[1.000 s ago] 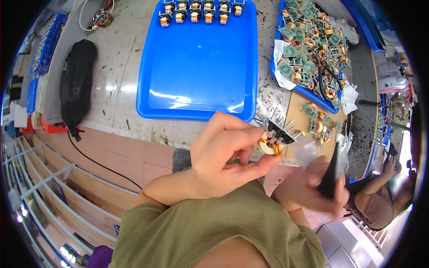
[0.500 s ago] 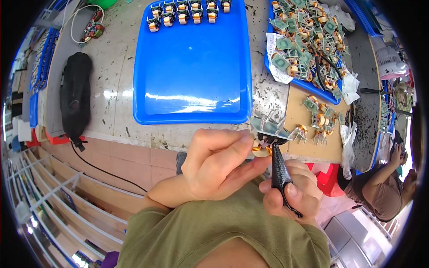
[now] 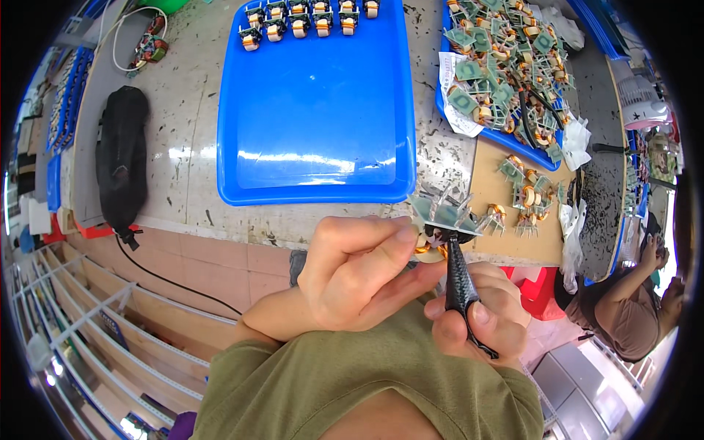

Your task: Assembling electronic components by attaching pins to transformers using pliers.

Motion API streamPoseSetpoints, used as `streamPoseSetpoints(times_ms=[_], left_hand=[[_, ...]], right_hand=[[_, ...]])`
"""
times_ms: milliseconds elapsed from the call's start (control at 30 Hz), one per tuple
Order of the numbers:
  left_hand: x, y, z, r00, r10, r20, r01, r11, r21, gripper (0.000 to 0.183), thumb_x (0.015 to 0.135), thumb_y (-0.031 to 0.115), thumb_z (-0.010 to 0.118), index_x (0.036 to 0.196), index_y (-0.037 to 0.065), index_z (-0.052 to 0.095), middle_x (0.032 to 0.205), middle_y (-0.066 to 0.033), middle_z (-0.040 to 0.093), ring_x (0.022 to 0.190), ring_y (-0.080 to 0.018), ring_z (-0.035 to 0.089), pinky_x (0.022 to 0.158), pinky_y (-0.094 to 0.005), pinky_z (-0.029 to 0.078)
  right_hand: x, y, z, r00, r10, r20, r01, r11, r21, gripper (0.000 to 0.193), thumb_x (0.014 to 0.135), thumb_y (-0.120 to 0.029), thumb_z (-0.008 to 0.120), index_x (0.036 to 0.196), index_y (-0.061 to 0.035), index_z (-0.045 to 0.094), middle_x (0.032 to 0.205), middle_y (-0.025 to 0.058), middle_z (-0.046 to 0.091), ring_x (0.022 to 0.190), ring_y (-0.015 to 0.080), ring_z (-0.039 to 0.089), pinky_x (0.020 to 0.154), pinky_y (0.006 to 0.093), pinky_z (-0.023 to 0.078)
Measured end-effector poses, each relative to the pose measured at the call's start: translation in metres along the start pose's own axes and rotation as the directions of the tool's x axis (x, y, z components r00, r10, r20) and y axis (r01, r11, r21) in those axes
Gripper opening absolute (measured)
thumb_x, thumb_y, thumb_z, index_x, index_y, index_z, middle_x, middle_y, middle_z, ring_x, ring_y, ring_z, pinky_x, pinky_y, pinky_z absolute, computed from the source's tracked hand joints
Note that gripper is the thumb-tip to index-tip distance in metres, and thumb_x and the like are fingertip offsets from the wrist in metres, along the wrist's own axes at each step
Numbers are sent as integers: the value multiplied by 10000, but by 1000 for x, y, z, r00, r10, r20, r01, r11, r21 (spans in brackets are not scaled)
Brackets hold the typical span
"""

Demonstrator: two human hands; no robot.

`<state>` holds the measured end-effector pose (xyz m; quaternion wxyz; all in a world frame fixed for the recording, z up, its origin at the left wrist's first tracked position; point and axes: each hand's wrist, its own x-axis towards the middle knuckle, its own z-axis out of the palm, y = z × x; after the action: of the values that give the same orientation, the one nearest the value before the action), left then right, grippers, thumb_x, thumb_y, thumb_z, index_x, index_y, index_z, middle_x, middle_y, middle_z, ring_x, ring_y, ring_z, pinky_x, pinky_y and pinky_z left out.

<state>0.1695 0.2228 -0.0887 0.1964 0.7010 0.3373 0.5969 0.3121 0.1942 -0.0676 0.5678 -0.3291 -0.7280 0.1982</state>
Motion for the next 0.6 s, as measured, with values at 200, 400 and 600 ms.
streamPoseSetpoints(times_ms=[200, 400, 600], left_hand=[[-2, 0, 1, 997, -77, -32, 75, 995, -67, 467, 546, -7, 746, 949, -19, 512, 835, -102, 474, 609, -130, 500, 457, -196, 392], [5, -1, 4, 893, -435, 115, 425, 732, -533, 432, 572, -103, 691, 926, -13, 461, 817, -67, 438, 503, -35, 444, 427, -161, 333], [5, 1, 1, 771, -584, 254, 560, 431, -708, 426, 586, -141, 661, 920, -17, 428, 837, -65, 432, 519, -30, 481, 436, -157, 351]], right_hand=[[-1, -1, 3, 1000, 21, -3, -21, 1000, 6, 440, 604, -53, 735, 956, -22, 473, 679, 68, 550, 509, 180, 511, 475, 273, 437], [1, 2, 3, 995, -21, -102, 36, 989, 146, 364, 673, -136, 692, 927, -41, 449, 637, 40, 555, 513, 166, 518, 456, 260, 425], [-4, 0, 1, 999, 5, -48, -9, 996, -83, 476, 605, -69, 731, 991, -34, 456, 630, 40, 542, 497, 184, 496, 457, 278, 423]])
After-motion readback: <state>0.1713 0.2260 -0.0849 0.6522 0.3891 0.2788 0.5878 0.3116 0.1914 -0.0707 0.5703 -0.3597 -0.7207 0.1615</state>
